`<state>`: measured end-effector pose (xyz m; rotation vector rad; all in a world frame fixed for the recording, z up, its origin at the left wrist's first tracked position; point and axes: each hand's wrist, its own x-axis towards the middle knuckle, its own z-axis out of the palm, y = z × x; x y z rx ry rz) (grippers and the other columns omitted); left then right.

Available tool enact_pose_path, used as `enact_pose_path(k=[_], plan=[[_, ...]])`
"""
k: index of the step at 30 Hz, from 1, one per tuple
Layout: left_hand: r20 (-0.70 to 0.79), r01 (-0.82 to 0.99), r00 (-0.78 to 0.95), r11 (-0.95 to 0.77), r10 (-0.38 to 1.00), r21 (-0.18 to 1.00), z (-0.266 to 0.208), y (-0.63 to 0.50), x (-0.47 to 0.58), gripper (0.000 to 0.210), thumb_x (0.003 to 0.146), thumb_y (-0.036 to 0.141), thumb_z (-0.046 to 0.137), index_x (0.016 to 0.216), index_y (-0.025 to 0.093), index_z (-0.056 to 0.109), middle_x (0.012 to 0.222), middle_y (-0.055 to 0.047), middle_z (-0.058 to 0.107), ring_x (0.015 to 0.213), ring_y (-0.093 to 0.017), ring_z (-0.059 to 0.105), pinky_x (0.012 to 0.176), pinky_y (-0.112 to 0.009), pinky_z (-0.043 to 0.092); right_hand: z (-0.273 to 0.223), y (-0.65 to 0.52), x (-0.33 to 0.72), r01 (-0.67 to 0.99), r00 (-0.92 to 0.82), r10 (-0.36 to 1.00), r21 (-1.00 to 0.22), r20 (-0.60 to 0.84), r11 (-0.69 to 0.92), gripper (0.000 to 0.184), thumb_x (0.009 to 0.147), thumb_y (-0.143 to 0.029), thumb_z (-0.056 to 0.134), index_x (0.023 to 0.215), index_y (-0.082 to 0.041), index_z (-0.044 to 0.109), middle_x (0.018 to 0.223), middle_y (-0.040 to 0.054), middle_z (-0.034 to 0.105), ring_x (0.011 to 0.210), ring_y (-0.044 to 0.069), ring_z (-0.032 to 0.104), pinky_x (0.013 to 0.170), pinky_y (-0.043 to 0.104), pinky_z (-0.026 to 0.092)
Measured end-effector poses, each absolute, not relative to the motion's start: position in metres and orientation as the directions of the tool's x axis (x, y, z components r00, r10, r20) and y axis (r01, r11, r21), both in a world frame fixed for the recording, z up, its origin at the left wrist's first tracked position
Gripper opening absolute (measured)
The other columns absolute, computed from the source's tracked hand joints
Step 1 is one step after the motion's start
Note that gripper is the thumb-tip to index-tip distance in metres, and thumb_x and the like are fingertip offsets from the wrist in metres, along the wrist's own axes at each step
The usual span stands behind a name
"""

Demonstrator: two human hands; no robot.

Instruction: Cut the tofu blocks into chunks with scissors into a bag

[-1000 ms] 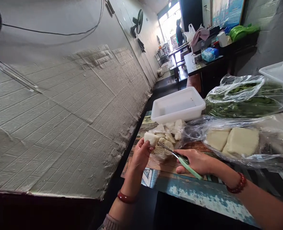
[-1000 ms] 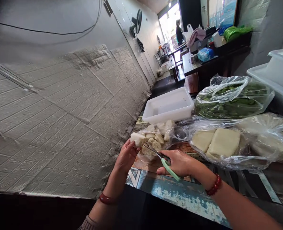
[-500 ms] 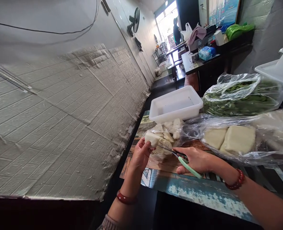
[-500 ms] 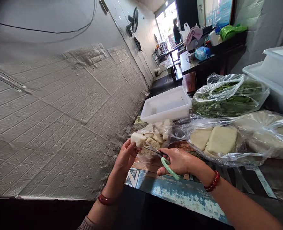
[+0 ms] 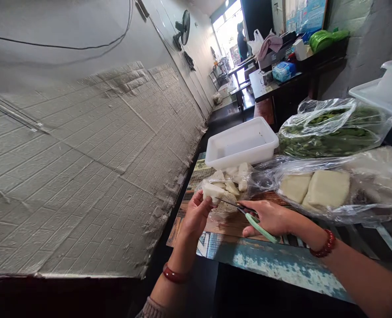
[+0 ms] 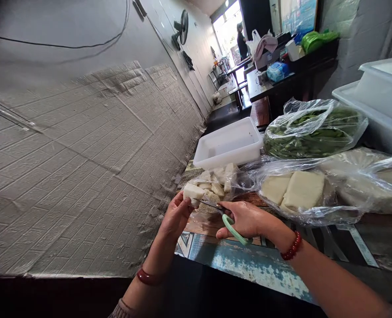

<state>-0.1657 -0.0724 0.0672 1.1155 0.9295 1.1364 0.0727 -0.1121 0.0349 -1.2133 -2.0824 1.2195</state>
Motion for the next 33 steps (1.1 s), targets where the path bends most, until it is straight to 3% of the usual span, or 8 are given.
enact_pose_path(k=[7, 11, 21, 27, 33], plan=[[-0.013, -0.155, 0.224, 0.049, 0.974, 0.987, 0.067, -0.07, -0.168, 0.037, 0.07, 0.032, 0.084, 0.1, 0.016, 0.069, 0.09, -0.003, 0.067, 0.07, -0.01, 0.057, 0.066, -0.023, 0.046, 0.038, -0.112, 0.071, 0.503, -0.476, 0.879, -0.826, -0.02, 0.254, 0.067, 0.07, -0.06, 0.073, 0.123, -0.018, 0.066, 0.09, 0.0069, 0.071, 0.077, 0.025, 0.064, 0.063, 0.028, 0.046], [-0.005, -0.183, 0.225, 0.047, 0.974, 0.982, 0.066, -0.065, -0.17, 0.035, 0.07, 0.032, 0.084, 0.096, 0.015, 0.068, 0.088, -0.003, 0.067, 0.07, -0.01, 0.057, 0.066, -0.023, 0.045, 0.034, -0.11, 0.07, 0.488, -0.427, 0.904, -0.843, -0.004, 0.227, 0.067, 0.071, -0.058, 0.073, 0.124, -0.017, 0.067, 0.092, 0.0071, 0.074, 0.083, 0.026, 0.066, 0.069, 0.03, 0.049], [-0.057, -0.217, 0.175, 0.095, 0.983, 0.971, 0.068, -0.064, -0.17, 0.042, 0.063, 0.03, 0.089, 0.094, 0.015, 0.064, 0.088, -0.003, 0.069, 0.069, -0.011, 0.06, 0.064, -0.023, 0.046, 0.023, -0.107, 0.069, 0.421, -0.407, 0.904, -0.851, 0.132, 0.314, 0.033, 0.08, -0.047, 0.068, 0.097, -0.021, 0.077, 0.091, 0.0048, 0.078, 0.085, 0.027, 0.069, 0.073, 0.03, 0.05], [-0.081, -0.223, 0.14, 0.111, 0.987, 0.969, 0.067, -0.064, -0.175, 0.042, 0.063, 0.032, 0.089, 0.094, 0.015, 0.066, 0.091, -0.003, 0.068, 0.073, -0.011, 0.061, 0.064, -0.022, 0.047, 0.025, -0.109, 0.064, 0.413, -0.431, 0.888, -0.839, 0.161, 0.353, 0.03, 0.083, -0.044, 0.065, 0.097, -0.021, 0.076, 0.086, 0.0039, 0.077, 0.079, 0.025, 0.069, 0.069, 0.028, 0.048], [-0.081, -0.221, 0.141, 0.111, 0.987, 0.969, 0.065, -0.063, -0.177, 0.041, 0.064, 0.031, 0.088, 0.094, 0.013, 0.067, 0.095, -0.006, 0.068, 0.076, -0.012, 0.061, 0.065, -0.023, 0.047, 0.034, -0.114, 0.066, 0.496, -0.408, 0.912, -0.83, 0.037, 0.256, 0.039, 0.078, -0.047, 0.069, 0.107, -0.021, 0.073, 0.09, 0.0042, 0.074, 0.072, 0.022, 0.065, 0.064, 0.027, 0.045]])
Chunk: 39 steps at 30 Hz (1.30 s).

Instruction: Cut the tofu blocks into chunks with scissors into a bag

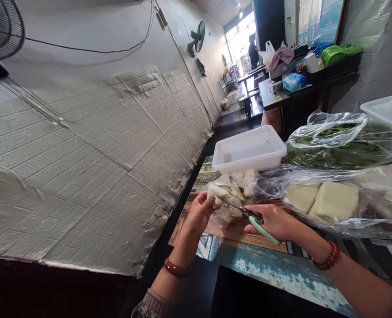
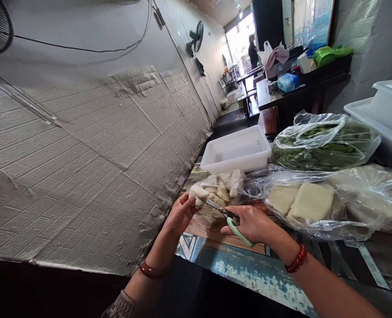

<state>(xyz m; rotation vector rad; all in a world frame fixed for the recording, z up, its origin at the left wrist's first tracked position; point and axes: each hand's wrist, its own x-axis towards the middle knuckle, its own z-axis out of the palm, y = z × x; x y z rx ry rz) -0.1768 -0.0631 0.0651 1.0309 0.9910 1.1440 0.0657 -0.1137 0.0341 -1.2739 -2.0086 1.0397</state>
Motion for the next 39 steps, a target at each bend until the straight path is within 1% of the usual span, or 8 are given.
enact_pose_path(k=[6, 11, 17, 21, 27, 31, 34, 39], plan=[[-0.07, -0.244, 0.135, 0.102, 0.988, 0.964, 0.063, -0.063, -0.171, 0.038, 0.064, 0.029, 0.088, 0.09, 0.014, 0.066, 0.089, -0.003, 0.066, 0.073, -0.011, 0.06, 0.064, -0.023, 0.047, 0.035, -0.113, 0.068, 0.508, -0.426, 0.905, -0.822, 0.02, 0.257, 0.04, 0.075, -0.046, 0.07, 0.107, -0.021, 0.071, 0.082, 0.002, 0.069, 0.073, 0.02, 0.061, 0.06, 0.025, 0.043], [-0.04, -0.198, 0.159, 0.072, 0.986, 0.978, 0.062, -0.064, -0.168, 0.039, 0.065, 0.029, 0.087, 0.095, 0.015, 0.067, 0.094, -0.005, 0.067, 0.076, -0.012, 0.061, 0.066, -0.024, 0.048, 0.027, -0.11, 0.068, 0.518, -0.419, 0.908, -0.821, 0.0, 0.239, 0.041, 0.075, -0.047, 0.07, 0.106, -0.02, 0.071, 0.083, 0.0028, 0.068, 0.073, 0.02, 0.06, 0.061, 0.026, 0.043], [-0.031, -0.173, 0.202, 0.067, 0.979, 0.983, 0.061, -0.066, -0.167, 0.037, 0.066, 0.034, 0.087, 0.092, 0.015, 0.069, 0.089, -0.004, 0.068, 0.071, -0.012, 0.06, 0.062, -0.023, 0.046, 0.028, -0.11, 0.068, 0.509, -0.431, 0.902, -0.829, -0.01, 0.233, 0.052, 0.073, -0.05, 0.071, 0.114, -0.018, 0.069, 0.081, 0.0027, 0.067, 0.072, 0.02, 0.059, 0.061, 0.026, 0.043], [-0.064, -0.121, 0.243, 0.096, 0.968, 0.988, 0.062, -0.067, -0.165, 0.042, 0.062, 0.036, 0.088, 0.094, 0.015, 0.07, 0.092, -0.006, 0.07, 0.073, -0.014, 0.062, 0.063, -0.025, 0.047, 0.033, -0.111, 0.069, 0.486, -0.458, 0.889, -0.838, -0.005, 0.247, 0.055, 0.073, -0.049, 0.071, 0.119, -0.018, 0.067, 0.085, 0.0037, 0.068, 0.076, 0.021, 0.06, 0.063, 0.026, 0.045], [-0.055, -0.053, 0.297, 0.073, 0.953, 0.996, 0.067, -0.066, -0.161, 0.038, 0.063, 0.036, 0.088, 0.09, 0.013, 0.071, 0.082, -0.005, 0.069, 0.067, -0.012, 0.059, 0.059, -0.023, 0.046, 0.033, -0.11, 0.073, 0.46, -0.451, 0.892, -0.86, -0.012, 0.221, 0.063, 0.073, -0.053, 0.07, 0.125, -0.017, 0.065, 0.092, 0.0062, 0.072, 0.08, 0.024, 0.063, 0.068, 0.03, 0.048], [-0.086, -0.082, 0.246, 0.11, 0.965, 0.991, 0.066, -0.064, -0.162, 0.042, 0.061, 0.031, 0.09, 0.095, 0.015, 0.071, 0.088, -0.006, 0.071, 0.072, -0.014, 0.063, 0.063, -0.023, 0.048, 0.031, -0.108, 0.074, 0.433, -0.458, 0.889, -0.874, -0.004, 0.22, 0.052, 0.074, -0.052, 0.07, 0.116, -0.02, 0.071, 0.09, 0.0042, 0.073, 0.083, 0.025, 0.064, 0.071, 0.029, 0.048], [-0.111, -0.156, 0.217, 0.146, 0.97, 0.977, 0.064, -0.065, -0.163, 0.043, 0.061, 0.034, 0.089, 0.095, 0.014, 0.071, 0.092, -0.007, 0.071, 0.075, -0.014, 0.064, 0.066, -0.024, 0.049, 0.03, -0.107, 0.073, 0.393, -0.47, 0.882, -0.89, 0.021, 0.23, 0.043, 0.076, -0.05, 0.069, 0.107, -0.02, 0.073, 0.09, 0.0031, 0.074, 0.087, 0.025, 0.064, 0.075, 0.029, 0.049], [-0.101, -0.153, 0.228, 0.138, 0.968, 0.979, 0.06, -0.066, -0.16, 0.039, 0.064, 0.037, 0.088, 0.089, 0.013, 0.072, 0.087, -0.006, 0.069, 0.07, -0.012, 0.06, 0.064, -0.023, 0.048, 0.03, -0.107, 0.071, 0.405, -0.451, 0.892, -0.892, -0.002, 0.203, 0.05, 0.076, -0.05, 0.07, 0.115, -0.02, 0.07, 0.095, 0.0037, 0.074, 0.088, 0.025, 0.065, 0.078, 0.03, 0.048]])
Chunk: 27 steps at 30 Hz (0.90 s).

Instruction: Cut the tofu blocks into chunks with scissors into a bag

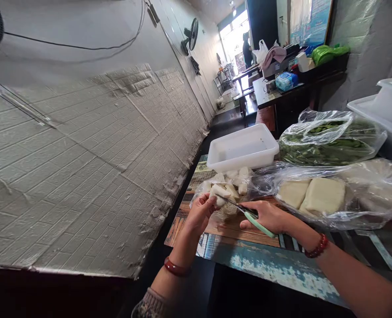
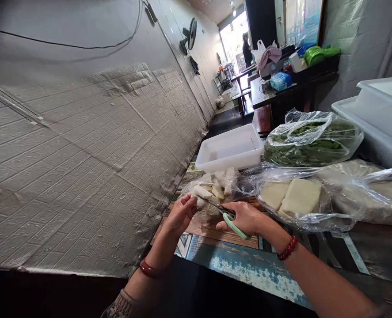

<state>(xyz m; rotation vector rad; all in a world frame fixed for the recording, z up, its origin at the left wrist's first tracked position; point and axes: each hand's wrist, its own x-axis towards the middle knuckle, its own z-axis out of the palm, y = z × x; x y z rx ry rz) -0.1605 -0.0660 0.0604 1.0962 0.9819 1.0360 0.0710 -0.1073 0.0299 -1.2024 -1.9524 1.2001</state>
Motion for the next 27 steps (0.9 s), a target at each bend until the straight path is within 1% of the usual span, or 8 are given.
enact_pose_path(k=[5, 8, 10, 13, 16, 19, 23, 27], plan=[[-0.08, -0.087, 0.237, 0.103, 0.968, 0.991, 0.061, -0.065, -0.159, 0.037, 0.062, 0.038, 0.088, 0.084, 0.013, 0.072, 0.08, -0.004, 0.068, 0.065, -0.011, 0.058, 0.059, -0.022, 0.046, 0.029, -0.108, 0.071, 0.421, -0.469, 0.883, -0.88, -0.004, 0.22, 0.057, 0.074, -0.049, 0.071, 0.122, -0.019, 0.067, 0.091, 0.0034, 0.072, 0.082, 0.023, 0.063, 0.072, 0.029, 0.047], [-0.075, -0.036, 0.267, 0.088, 0.961, 0.995, 0.063, -0.065, -0.158, 0.039, 0.062, 0.041, 0.087, 0.085, 0.013, 0.073, 0.079, -0.005, 0.069, 0.064, -0.011, 0.058, 0.059, -0.023, 0.046, 0.027, -0.107, 0.072, 0.428, -0.457, 0.89, -0.877, -0.004, 0.216, 0.066, 0.072, -0.05, 0.073, 0.129, -0.018, 0.063, 0.094, 0.0049, 0.072, 0.084, 0.024, 0.063, 0.074, 0.03, 0.048], [-0.075, -0.009, 0.277, 0.081, 0.958, 0.997, 0.064, -0.064, -0.158, 0.038, 0.062, 0.041, 0.087, 0.085, 0.013, 0.073, 0.078, -0.004, 0.069, 0.064, -0.011, 0.058, 0.059, -0.023, 0.046, 0.026, -0.107, 0.072, 0.431, -0.448, 0.894, -0.876, -0.001, 0.214, 0.065, 0.073, -0.049, 0.073, 0.129, -0.017, 0.063, 0.096, 0.0062, 0.073, 0.087, 0.025, 0.063, 0.077, 0.031, 0.048], [-0.076, -0.004, 0.272, 0.08, 0.959, 0.997, 0.065, -0.063, -0.158, 0.034, 0.063, 0.039, 0.086, 0.081, 0.013, 0.073, 0.076, -0.003, 0.068, 0.063, -0.011, 0.058, 0.058, -0.022, 0.045, 0.025, -0.106, 0.072, 0.409, -0.455, 0.89, -0.881, 0.028, 0.237, 0.055, 0.076, -0.049, 0.07, 0.12, -0.015, 0.069, 0.094, 0.0066, 0.073, 0.086, 0.025, 0.063, 0.077, 0.031, 0.048], [-0.089, -0.005, 0.251, 0.093, 0.964, 0.996, 0.067, -0.062, -0.158, 0.034, 0.062, 0.04, 0.086, 0.077, 0.013, 0.072, 0.072, -0.002, 0.067, 0.06, -0.01, 0.056, 0.058, -0.021, 0.044, 0.023, -0.104, 0.07, 0.368, -0.466, 0.882, -0.891, 0.072, 0.267, 0.046, 0.08, -0.051, 0.065, 0.109, -0.016, 0.073, 0.088, 0.004, 0.072, 0.081, 0.023, 0.062, 0.071, 0.028, 0.046], [-0.099, -0.005, 0.233, 0.103, 0.967, 0.995, 0.067, -0.061, -0.159, 0.035, 0.06, 0.039, 0.088, 0.077, 0.013, 0.071, 0.071, -0.001, 0.067, 0.059, -0.009, 0.056, 0.058, -0.021, 0.044, 0.017, -0.101, 0.069, 0.342, -0.457, 0.883, -0.894, 0.111, 0.289, 0.041, 0.082, -0.051, 0.063, 0.099, -0.015, 0.075, 0.081, 0.0024, 0.07, 0.077, 0.021, 0.06, 0.066, 0.026, 0.043], [-0.104, -0.004, 0.228, 0.108, 0.968, 0.994, 0.064, -0.059, -0.162, 0.035, 0.06, 0.039, 0.088, 0.077, 0.013, 0.071, 0.07, 0.0, 0.067, 0.058, -0.009, 0.056, 0.058, -0.021, 0.044, 0.01, -0.099, 0.067, 0.306, -0.441, 0.885, -0.902, 0.149, 0.304, 0.035, 0.081, -0.048, 0.064, 0.087, -0.015, 0.074, 0.074, 0.0009, 0.066, 0.072, 0.019, 0.056, 0.062, 0.025, 0.04], [-0.108, -0.02, 0.238, 0.116, 0.965, 0.993, 0.061, -0.057, -0.167, 0.034, 0.061, 0.039, 0.087, 0.077, 0.013, 0.071, 0.069, -0.001, 0.066, 0.058, -0.009, 0.055, 0.058, -0.021, 0.043, 0.009, -0.1, 0.064, 0.258, -0.449, 0.878, -0.917, 0.166, 0.305, 0.034, 0.081, -0.048, 0.064, 0.075, -0.015, 0.069, 0.064, -0.0017, 0.057, 0.065, 0.016, 0.05, 0.058, 0.024, 0.036]])
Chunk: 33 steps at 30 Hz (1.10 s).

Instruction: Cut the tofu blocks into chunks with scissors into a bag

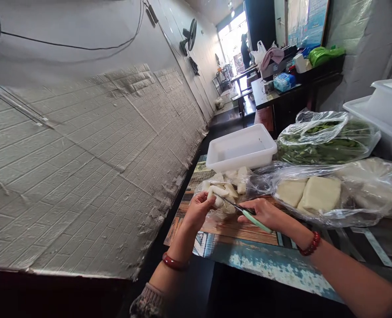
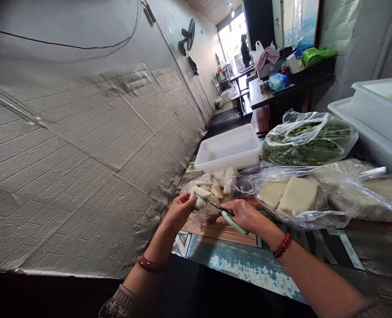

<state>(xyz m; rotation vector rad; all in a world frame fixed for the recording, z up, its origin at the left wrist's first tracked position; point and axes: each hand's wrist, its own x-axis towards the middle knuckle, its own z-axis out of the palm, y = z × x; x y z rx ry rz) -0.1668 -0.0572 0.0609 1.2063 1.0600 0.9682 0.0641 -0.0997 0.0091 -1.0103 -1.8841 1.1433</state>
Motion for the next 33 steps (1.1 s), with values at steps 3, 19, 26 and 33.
enact_pose_path(k=[3, 19, 26, 33], plan=[[-0.119, -0.055, 0.234, 0.135, 0.965, 0.989, 0.06, -0.058, -0.17, 0.036, 0.061, 0.038, 0.088, 0.081, 0.012, 0.073, 0.074, -0.003, 0.068, 0.061, -0.009, 0.056, 0.059, -0.021, 0.044, 0.011, -0.101, 0.062, 0.225, -0.456, 0.872, -0.926, 0.176, 0.305, 0.035, 0.082, -0.047, 0.062, 0.069, -0.015, 0.065, 0.062, -0.0031, 0.053, 0.061, 0.013, 0.045, 0.058, 0.023, 0.035], [-0.082, -0.16, 0.214, 0.118, 0.973, 0.98, 0.063, -0.058, -0.16, 0.033, 0.066, 0.038, 0.085, 0.084, 0.014, 0.073, 0.075, -0.002, 0.064, 0.061, -0.008, 0.053, 0.057, -0.021, 0.041, 0.034, -0.106, 0.075, 0.435, -0.517, 0.856, -0.862, -0.001, 0.262, 0.053, 0.077, -0.05, 0.066, 0.115, -0.013, 0.067, 0.088, 0.005, 0.068, 0.077, 0.021, 0.058, 0.066, 0.027, 0.041], [-0.042, 0.023, 0.274, 0.037, 0.961, 0.999, 0.056, -0.058, -0.159, 0.032, 0.072, 0.043, 0.079, 0.086, 0.014, 0.072, 0.076, -0.002, 0.063, 0.062, -0.009, 0.053, 0.06, -0.022, 0.042, 0.029, -0.105, 0.071, 0.402, -0.482, 0.876, -0.882, 0.024, 0.245, 0.043, 0.078, -0.046, 0.068, 0.107, -0.015, 0.068, 0.083, 0.0026, 0.068, 0.074, 0.02, 0.059, 0.064, 0.026, 0.041], [-0.052, 0.092, 0.288, 0.027, 0.956, 0.995, 0.059, -0.057, -0.161, 0.033, 0.072, 0.045, 0.078, 0.081, 0.015, 0.071, 0.071, -0.001, 0.06, 0.06, -0.009, 0.05, 0.058, -0.021, 0.041, 0.016, -0.102, 0.063, 0.351, -0.449, 0.889, -0.898, 0.087, 0.265, 0.036, 0.08, -0.049, 0.064, 0.094, -0.016, 0.07, 0.079, 0.0009, 0.065, 0.074, 0.018, 0.055, 0.065, 0.025, 0.04]])
